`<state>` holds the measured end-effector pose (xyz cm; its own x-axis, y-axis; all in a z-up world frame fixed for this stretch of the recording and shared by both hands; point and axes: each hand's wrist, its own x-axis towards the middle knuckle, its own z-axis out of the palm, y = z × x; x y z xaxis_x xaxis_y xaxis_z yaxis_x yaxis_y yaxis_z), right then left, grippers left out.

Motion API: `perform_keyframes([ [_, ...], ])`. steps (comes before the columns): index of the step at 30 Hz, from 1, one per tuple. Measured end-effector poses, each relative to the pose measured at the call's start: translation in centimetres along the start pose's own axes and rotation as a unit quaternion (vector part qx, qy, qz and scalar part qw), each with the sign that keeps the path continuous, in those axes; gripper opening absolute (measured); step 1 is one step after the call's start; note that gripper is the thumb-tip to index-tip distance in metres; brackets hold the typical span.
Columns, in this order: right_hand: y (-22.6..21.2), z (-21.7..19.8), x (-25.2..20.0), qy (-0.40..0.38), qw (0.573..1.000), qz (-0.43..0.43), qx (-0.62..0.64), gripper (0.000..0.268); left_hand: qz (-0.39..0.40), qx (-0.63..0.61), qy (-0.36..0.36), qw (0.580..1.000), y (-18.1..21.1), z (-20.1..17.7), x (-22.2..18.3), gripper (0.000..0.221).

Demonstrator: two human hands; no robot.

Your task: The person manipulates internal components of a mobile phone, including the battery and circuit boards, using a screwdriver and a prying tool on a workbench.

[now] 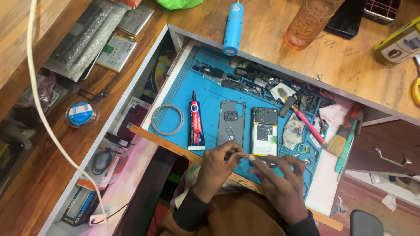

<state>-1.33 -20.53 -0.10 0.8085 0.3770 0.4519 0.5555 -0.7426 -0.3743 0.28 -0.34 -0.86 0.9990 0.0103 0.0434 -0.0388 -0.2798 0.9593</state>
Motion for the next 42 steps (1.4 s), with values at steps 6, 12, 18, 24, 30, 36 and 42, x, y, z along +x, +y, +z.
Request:
perform_keyframes([
  [6, -0.3, -0.5, 1.0, 0.022, 0.997, -0.038, 0.06, 0.065, 0.019, -0.002, -0.001, 1.0, 0.2, -0.2, 0.0, 0.01],
  [12, -0.5, -0.2, 1.1, 0.012, 0.997, 0.023, 0.075, 0.064, 0.052, 0.016, 0.004, 0.999, 1.2, -0.4, 0.1, 0.008],
  [18, 0.1, 0.4, 0.0, 0.024, 0.996, 0.063, 0.065, 0.059, 0.006, 0.056, -0.042, 0.998, 1.2, -0.4, -0.1, 0.015],
  [24, 0.2, -0.1, 0.7, -0.008, 0.992, 0.035, 0.119, 0.061, 0.027, 0.027, -0.019, 0.999, 0.2, -0.1, -0.1, 0.014],
  [30, -0.9, -0.5, 1.3, 0.021, 0.991, 0.084, 0.099, 0.049, 0.029, 0.002, -0.016, 0.999, -0.3, -0.1, -0.4, 0.015],
  [36, -1.6, -0.5, 2.4, 0.019, 0.918, 0.261, 0.3, 0.062, 0.012, -0.016, -0.039, 0.999, -0.6, -0.2, -0.2, 0.009],
  [42, -2.9, 0.1, 4.0, 0.091, 0.78, 0.359, 0.505, 0.072, -0.004, -0.015, -0.045, 0.999, -0.6, -0.3, -0.2, 0.01],
])
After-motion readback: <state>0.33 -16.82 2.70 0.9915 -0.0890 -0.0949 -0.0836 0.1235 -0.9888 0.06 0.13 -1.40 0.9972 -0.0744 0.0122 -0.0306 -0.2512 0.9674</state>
